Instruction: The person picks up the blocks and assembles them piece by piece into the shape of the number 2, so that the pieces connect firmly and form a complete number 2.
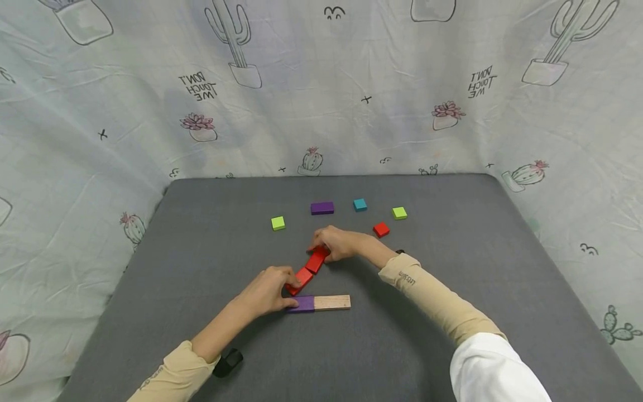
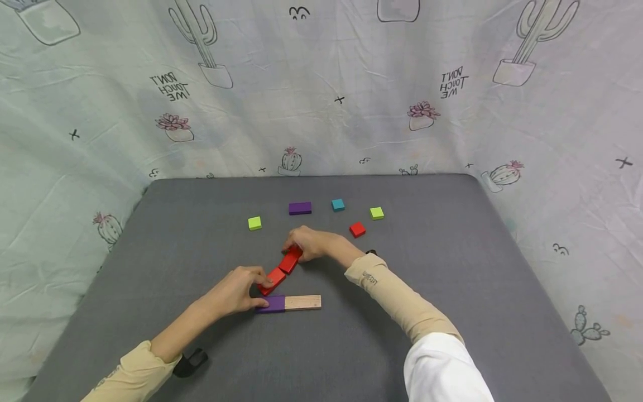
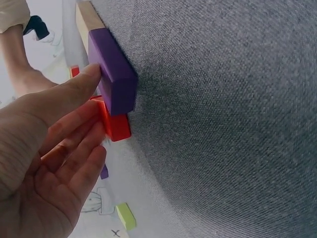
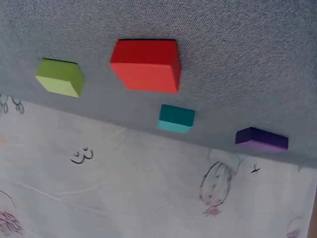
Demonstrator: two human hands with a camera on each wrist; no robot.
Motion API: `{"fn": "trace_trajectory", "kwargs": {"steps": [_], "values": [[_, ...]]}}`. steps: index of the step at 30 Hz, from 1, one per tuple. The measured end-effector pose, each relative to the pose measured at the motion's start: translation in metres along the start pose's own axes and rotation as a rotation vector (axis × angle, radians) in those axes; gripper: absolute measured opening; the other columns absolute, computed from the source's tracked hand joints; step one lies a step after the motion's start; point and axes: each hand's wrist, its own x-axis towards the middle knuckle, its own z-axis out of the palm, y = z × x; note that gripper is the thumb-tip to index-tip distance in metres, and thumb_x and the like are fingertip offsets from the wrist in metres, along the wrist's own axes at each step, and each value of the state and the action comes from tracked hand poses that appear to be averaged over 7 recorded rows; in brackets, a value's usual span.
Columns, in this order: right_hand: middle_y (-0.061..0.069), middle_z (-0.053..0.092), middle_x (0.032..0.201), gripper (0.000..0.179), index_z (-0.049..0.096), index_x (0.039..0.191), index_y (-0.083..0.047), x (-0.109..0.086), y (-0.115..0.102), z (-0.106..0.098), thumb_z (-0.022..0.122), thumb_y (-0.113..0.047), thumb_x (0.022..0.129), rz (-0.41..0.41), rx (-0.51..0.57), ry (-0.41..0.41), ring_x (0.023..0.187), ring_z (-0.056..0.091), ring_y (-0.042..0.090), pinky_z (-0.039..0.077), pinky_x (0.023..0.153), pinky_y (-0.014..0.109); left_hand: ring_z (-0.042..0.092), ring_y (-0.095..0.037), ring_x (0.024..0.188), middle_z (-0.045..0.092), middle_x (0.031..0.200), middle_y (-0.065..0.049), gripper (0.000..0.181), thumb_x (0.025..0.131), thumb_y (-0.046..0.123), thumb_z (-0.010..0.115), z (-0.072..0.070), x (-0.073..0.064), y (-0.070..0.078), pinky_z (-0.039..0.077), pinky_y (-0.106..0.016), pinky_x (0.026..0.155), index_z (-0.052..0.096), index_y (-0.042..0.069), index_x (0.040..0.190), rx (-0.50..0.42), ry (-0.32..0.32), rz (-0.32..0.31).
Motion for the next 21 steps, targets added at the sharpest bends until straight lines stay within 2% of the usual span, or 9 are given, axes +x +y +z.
{"fn": "trace_trajectory", "kwargs": {"steps": [2,5,8,11,13,16,18,21], "values": [[0.011,0.057,0.122,0.050,0.061,0.128,-0.005,-0.005,0.002,-0.005,0.075,0.000,0.080,0.016,0.032,0.024,0.103,0.058,0.020,0.050,0.086,0.029,0.065,-0.016,0.084,0.065,0.088,0.001,0.034,0.067,0.020,0.088,-0.001,0.000,0.000,0.054,-0.034,0.075,0.076,0.005,0.095,0.001,0.006,0.004],[0.015,0.054,0.125,0.051,0.059,0.129,-0.002,-0.021,0.013,-0.019,0.074,0.003,0.080,0.024,0.088,0.117,0.107,0.059,0.029,0.051,0.088,0.035,0.065,-0.016,0.085,0.065,0.089,0.002,0.034,0.068,0.020,0.088,-0.002,0.000,0.001,0.054,-0.034,0.076,0.076,0.006,0.095,-0.002,0.006,0.002],[0.019,0.055,0.126,0.048,0.060,0.126,0.002,-0.046,0.035,-0.037,0.073,0.004,0.080,0.055,0.136,0.242,0.111,0.057,0.036,0.050,0.090,0.042,0.065,-0.016,0.085,0.065,0.089,0.002,0.034,0.067,0.020,0.088,-0.002,0.000,0.000,0.054,-0.034,0.075,0.076,0.005,0.095,-0.008,0.014,0.006],[0.022,0.057,0.126,0.046,0.062,0.122,0.004,-0.074,0.059,-0.052,0.074,0.005,0.078,0.137,0.179,0.322,0.115,0.055,0.039,0.048,0.092,0.047,0.065,-0.016,0.084,0.065,0.088,0.001,0.034,0.067,0.019,0.088,-0.002,0.001,0.000,0.054,-0.034,0.075,0.076,0.005,0.095,-0.004,0.019,0.017],[0.022,0.059,0.124,0.045,0.064,0.120,0.005,-0.090,0.072,-0.057,0.076,0.005,0.077,0.200,0.205,0.331,0.115,0.055,0.038,0.047,0.092,0.048,0.065,-0.017,0.084,0.065,0.088,0.001,0.034,0.067,0.019,0.088,-0.003,0.001,0.000,0.053,-0.034,0.074,0.076,0.005,0.095,0.000,0.021,0.026],[0.022,0.061,0.123,0.046,0.065,0.118,0.006,-0.106,0.084,-0.057,0.078,0.004,0.075,0.259,0.240,0.292,0.111,0.058,0.039,0.050,0.089,0.047,0.065,-0.017,0.085,0.065,0.088,0.001,0.033,0.067,0.019,0.089,-0.004,0.000,0.000,0.054,-0.034,0.074,0.076,0.005,0.094,0.000,0.023,0.026],[0.022,0.062,0.122,0.047,0.065,0.118,0.006,-0.113,0.088,-0.053,0.079,0.003,0.073,0.275,0.264,0.255,0.109,0.060,0.038,0.051,0.086,0.044,0.065,-0.017,0.086,0.065,0.089,0.001,0.033,0.067,0.019,0.088,-0.003,-0.001,0.000,0.054,-0.034,0.075,0.077,0.006,0.095,-0.005,0.021,0.018],[0.021,0.064,0.118,0.046,0.067,0.116,0.003,-0.120,0.090,-0.043,0.081,0.000,0.073,0.272,0.233,0.220,0.105,0.063,0.035,0.053,0.083,0.041,0.065,-0.018,0.087,0.065,0.090,0.001,0.033,0.067,0.019,0.088,-0.003,0.000,0.001,0.054,-0.036,0.077,0.077,0.006,0.095,-0.016,0.018,0.009]]}}
